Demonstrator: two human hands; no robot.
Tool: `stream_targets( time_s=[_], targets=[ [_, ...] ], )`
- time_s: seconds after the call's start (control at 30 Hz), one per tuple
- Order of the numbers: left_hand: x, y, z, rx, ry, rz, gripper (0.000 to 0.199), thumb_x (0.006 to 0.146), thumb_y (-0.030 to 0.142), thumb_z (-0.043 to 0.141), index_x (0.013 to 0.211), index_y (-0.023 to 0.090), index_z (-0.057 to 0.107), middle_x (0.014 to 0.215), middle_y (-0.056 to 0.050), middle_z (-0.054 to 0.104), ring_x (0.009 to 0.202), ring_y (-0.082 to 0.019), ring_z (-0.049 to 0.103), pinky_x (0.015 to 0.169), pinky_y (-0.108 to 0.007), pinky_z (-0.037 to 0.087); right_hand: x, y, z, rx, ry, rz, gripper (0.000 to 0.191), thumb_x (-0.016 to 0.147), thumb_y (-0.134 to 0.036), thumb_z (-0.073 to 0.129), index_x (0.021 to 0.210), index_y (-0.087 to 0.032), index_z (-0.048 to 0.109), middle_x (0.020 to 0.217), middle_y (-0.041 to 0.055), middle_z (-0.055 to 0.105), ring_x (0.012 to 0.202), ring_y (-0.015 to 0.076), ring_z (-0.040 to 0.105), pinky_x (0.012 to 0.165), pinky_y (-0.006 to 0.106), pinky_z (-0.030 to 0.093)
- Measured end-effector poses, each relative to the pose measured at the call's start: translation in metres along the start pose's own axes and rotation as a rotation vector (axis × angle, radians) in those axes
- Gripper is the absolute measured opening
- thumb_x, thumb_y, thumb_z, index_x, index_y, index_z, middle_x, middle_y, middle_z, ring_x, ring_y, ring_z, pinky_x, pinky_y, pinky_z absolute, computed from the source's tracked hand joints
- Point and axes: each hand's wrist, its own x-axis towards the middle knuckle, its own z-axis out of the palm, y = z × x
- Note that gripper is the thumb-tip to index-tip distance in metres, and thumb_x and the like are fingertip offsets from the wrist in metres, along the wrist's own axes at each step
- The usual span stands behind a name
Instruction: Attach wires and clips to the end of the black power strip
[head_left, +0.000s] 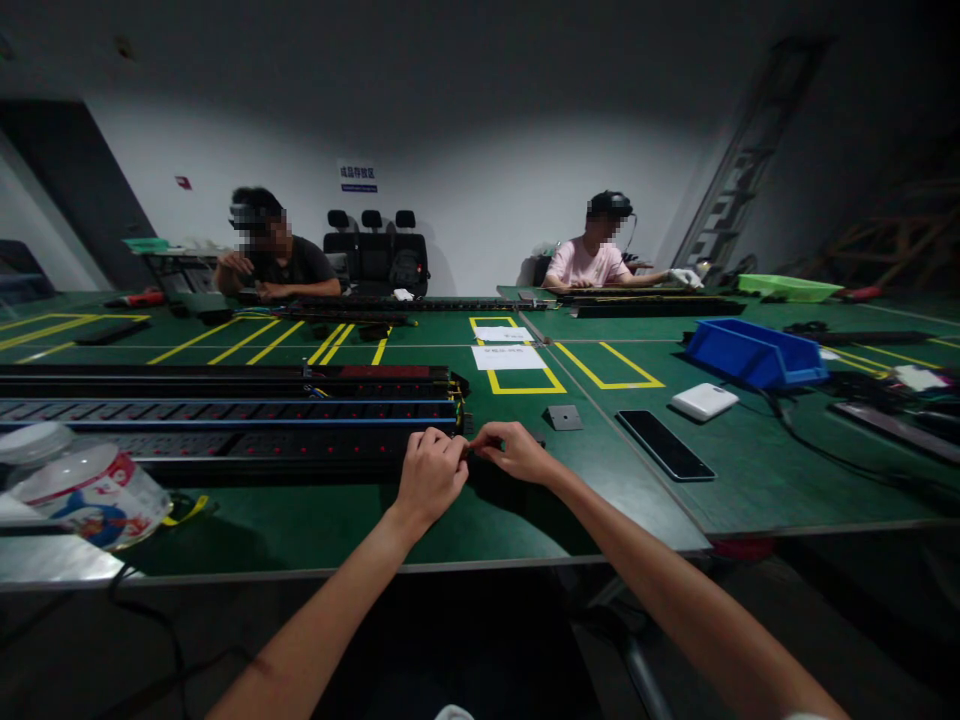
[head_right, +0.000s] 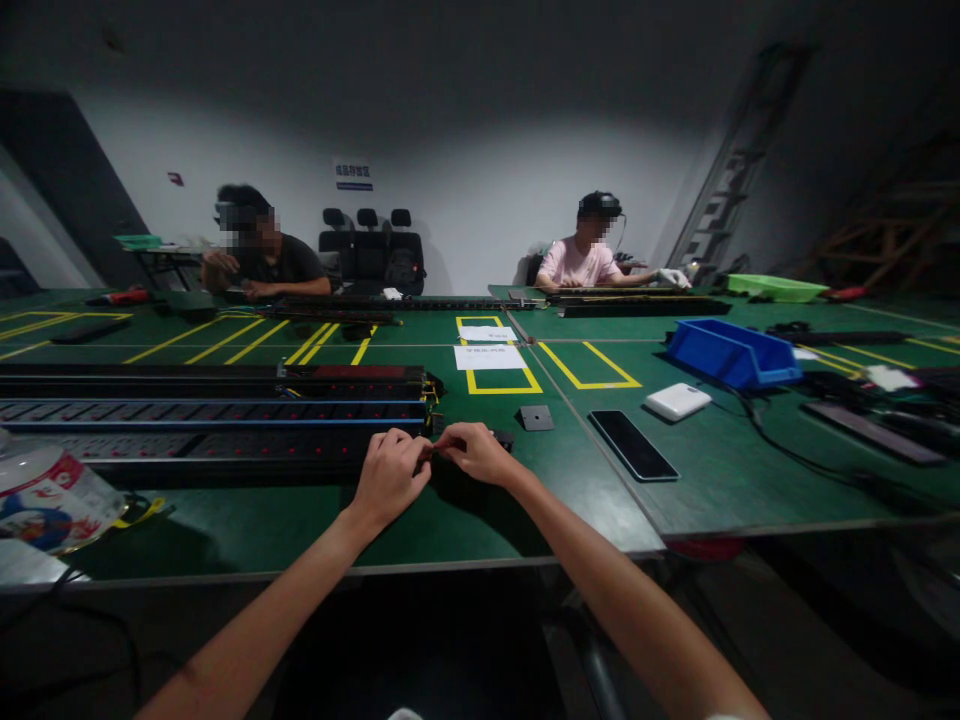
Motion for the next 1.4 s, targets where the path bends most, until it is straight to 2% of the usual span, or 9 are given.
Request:
stream_targets(
  time_s=[0.13, 0.27, 0.6, 1.07, 1.4],
  targets=[
    [0.0, 0.002, -0.001, 0.033, 0.007, -0.014, 0.013, 0.086, 0.019, 0.058, 0.097, 0.021, 0.063, 0.092, -0.007, 0.068, 0.097, -0.025, 0.053, 0.085, -0.041, 0.037, 0.0, 0.002, 0.0, 0.003, -0.003, 0.014, 0.018, 0.081, -0.011, 0.059, 0.088, -0.018, 0.075, 0.084, 0.0036, 0.074, 0.075, 0.0162, 0.064, 0.07, 0.025, 0.048],
    [-0.001, 0.004, -0.004, 0.041, 0.022, -0.018, 0.011, 0.085, 0.019, 0.058, 0.095, 0.021, 0.063, 0.093, -0.008, 0.068, 0.1, -0.026, 0.052, 0.085, -0.043, 0.037, 0.0, 0.001, 0.0, 0.016, -0.01, 0.025, 0.017, 0.081, -0.012, 0.06, 0.087, -0.018, 0.074, 0.081, 0.0032, 0.073, 0.073, 0.0161, 0.063, 0.067, 0.024, 0.047],
    [-0.002, 0.004, -0.008, 0.089, 0.043, 0.009, 0.012, 0.088, 0.024, 0.057, 0.089, 0.02, 0.068, 0.106, -0.009, 0.065, 0.105, -0.028, 0.05, 0.088, -0.045, 0.038, -0.001, 0.0, -0.002, 0.033, -0.014, 0.021, 0.012, 0.083, -0.017, 0.061, 0.086, -0.018, 0.073, 0.083, 0.0036, 0.074, 0.076, 0.0168, 0.065, 0.068, 0.025, 0.048],
    [0.001, -0.001, 0.0, 0.186, 0.004, 0.11, 0.016, 0.091, 0.023, 0.054, 0.085, 0.017, 0.067, 0.092, -0.009, 0.059, 0.095, -0.026, 0.05, 0.081, -0.041, 0.04, 0.002, 0.003, 0.003, 0.037, 0.005, 0.032, 0.011, 0.081, -0.014, 0.062, 0.084, -0.015, 0.072, 0.079, 0.0036, 0.073, 0.072, 0.0157, 0.064, 0.065, 0.024, 0.045],
    [0.005, -0.005, 0.0, 0.193, -0.008, 0.166, 0.016, 0.089, 0.017, 0.054, 0.082, 0.016, 0.068, 0.09, -0.011, 0.057, 0.093, -0.026, 0.048, 0.08, -0.041, 0.04, 0.009, 0.013, 0.008, 0.018, 0.001, 0.028, 0.018, 0.078, -0.008, 0.057, 0.083, -0.016, 0.072, 0.077, 0.0022, 0.071, 0.07, 0.0145, 0.063, 0.064, 0.022, 0.045]
  ],
)
